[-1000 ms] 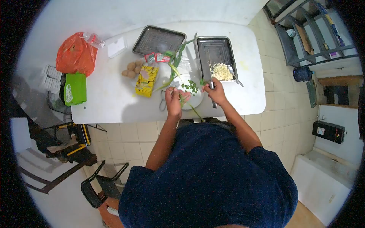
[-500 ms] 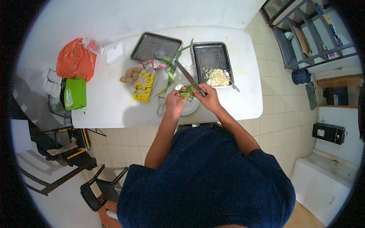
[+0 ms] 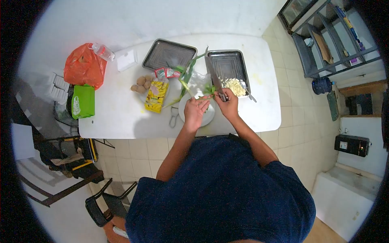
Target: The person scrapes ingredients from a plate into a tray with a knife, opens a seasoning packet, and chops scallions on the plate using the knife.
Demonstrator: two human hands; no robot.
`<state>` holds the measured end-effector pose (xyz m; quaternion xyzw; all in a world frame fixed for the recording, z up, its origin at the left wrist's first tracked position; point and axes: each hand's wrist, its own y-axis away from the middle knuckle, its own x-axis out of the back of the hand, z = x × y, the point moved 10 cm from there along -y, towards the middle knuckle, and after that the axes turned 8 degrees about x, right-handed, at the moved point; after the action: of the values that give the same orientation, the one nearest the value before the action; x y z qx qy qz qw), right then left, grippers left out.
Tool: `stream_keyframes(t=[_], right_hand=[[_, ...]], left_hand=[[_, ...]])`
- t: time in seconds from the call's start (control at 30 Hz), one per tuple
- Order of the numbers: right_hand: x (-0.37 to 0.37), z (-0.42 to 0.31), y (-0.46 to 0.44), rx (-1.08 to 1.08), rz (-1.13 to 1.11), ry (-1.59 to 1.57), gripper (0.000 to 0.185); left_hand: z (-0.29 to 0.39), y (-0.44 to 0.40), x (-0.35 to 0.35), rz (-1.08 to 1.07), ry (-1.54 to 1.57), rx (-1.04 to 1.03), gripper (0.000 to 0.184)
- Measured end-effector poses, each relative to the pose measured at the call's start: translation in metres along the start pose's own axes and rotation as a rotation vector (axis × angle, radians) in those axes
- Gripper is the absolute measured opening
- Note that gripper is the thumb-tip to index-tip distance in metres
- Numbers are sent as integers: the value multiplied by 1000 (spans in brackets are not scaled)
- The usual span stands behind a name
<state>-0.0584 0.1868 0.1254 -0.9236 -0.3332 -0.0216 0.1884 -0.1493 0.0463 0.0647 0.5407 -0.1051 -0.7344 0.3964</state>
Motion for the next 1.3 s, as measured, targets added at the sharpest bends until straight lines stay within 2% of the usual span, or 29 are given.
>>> stream_keyframes(t=[0.07, 0.17, 0.3, 0.5, 0.53, 0.6, 0.63, 0.73, 0.83, 0.93, 0.97, 1.07, 1.13, 1.2, 1.27, 1.3], right_hand=[[1, 2, -1, 9, -13, 40, 18], [-5, 21, 9, -222, -67, -42, 19], [-4, 36, 22, -248, 24, -118, 20], [30, 82, 31, -345, 280, -173, 16], [34, 79, 28, -306, 306, -246, 18], [38, 72, 29, -364, 152, -124, 21], [35, 66, 29, -338, 147, -130, 23], [18, 65, 37, -392, 50, -116, 23], [-6, 60, 44, -435, -61, -164, 23], [-22, 64, 50, -448, -160, -198, 25], [-28, 64, 52, -463, -176, -235, 25], [-38, 62, 57, -521, -201, -301, 28], [-41, 64, 58, -553, -199, -300, 30], [-45, 66, 62, -588, -214, -340, 29], [-49, 67, 66, -614, -240, -335, 29], [-51, 68, 67, -618, -258, -343, 29]], left_hand=[[7, 2, -8, -55, -83, -86, 21], [9, 7, -14, -105, -170, -138, 16], [9, 13, -20, -116, -242, -140, 13], [28, 27, -16, -157, -120, -264, 15], [38, 31, -15, -114, -193, -304, 17], [66, 40, -9, -21, -335, -382, 20], [84, 46, -5, 79, -454, -420, 23], [139, 68, -8, 155, -647, -674, 16], [182, 89, -20, 289, -988, -924, 14], [195, 96, -38, 363, -1271, -1136, 22], [194, 76, -28, 363, -1343, -1093, 29], [172, 94, -48, 582, -1592, -1492, 31], [155, 66, -20, 489, -1465, -1231, 34], [111, 25, 22, 338, -1254, -736, 33], [52, -7, 47, 94, -1271, -425, 28], [34, -9, 53, 83, -1120, -288, 26]])
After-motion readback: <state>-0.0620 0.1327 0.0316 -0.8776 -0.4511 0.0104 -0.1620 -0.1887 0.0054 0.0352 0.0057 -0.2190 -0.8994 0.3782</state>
